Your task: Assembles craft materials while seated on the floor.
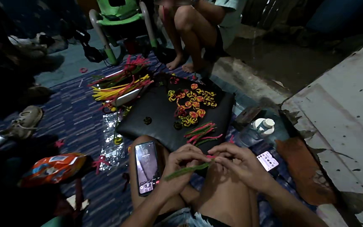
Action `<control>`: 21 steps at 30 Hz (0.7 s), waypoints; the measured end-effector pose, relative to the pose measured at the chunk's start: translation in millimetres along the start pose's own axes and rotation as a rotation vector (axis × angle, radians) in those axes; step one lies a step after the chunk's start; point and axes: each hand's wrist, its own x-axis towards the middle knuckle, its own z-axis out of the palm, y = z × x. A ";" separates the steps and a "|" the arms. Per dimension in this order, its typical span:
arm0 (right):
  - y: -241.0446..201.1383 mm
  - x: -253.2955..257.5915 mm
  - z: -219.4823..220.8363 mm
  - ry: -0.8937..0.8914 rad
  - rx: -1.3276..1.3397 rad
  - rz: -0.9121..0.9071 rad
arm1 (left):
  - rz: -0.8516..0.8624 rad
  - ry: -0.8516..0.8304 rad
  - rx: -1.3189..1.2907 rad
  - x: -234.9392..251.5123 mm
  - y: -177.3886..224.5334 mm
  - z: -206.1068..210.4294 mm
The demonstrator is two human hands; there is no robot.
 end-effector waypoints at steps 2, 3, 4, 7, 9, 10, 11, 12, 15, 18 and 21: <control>-0.6 1.9 -3.2 -0.007 0.096 0.039 | 0.028 -0.002 0.029 2.1 0.1 1.6; -1.1 2.4 -3.5 0.000 0.088 0.029 | 0.036 -0.013 0.049 3.4 1.5 1.2; -1.6 2.7 -3.5 0.008 0.066 0.007 | 0.044 -0.029 0.063 4.7 2.8 0.1; -2.8 4.1 -4.3 0.005 -0.008 -0.053 | 0.081 -0.077 0.063 8.1 5.1 -5.1; -1.5 4.4 -6.1 -0.009 -0.030 -0.091 | 0.107 -0.116 0.071 9.2 7.5 -8.5; 0.3 4.1 -7.0 -0.014 -0.048 -0.110 | 0.110 -0.127 0.074 9.5 8.4 -8.5; 1.9 4.1 -7.7 -0.016 -0.071 -0.130 | 0.105 -0.125 0.076 9.7 8.9 -8.1; 2.6 4.5 -7.8 -0.013 -0.087 -0.151 | 0.089 -0.104 0.069 9.8 8.9 -6.8; 3.4 6.1 -7.5 -0.011 -0.092 -0.181 | 0.042 -0.054 0.085 11.0 8.0 -6.5; 5.5 4.2 -5.6 -0.019 -0.103 -0.190 | -0.053 -0.082 0.162 10.0 11.5 -9.8; 5.6 1.4 -4.3 -0.013 -0.201 -0.218 | -0.116 -0.119 0.327 8.9 15.3 -10.2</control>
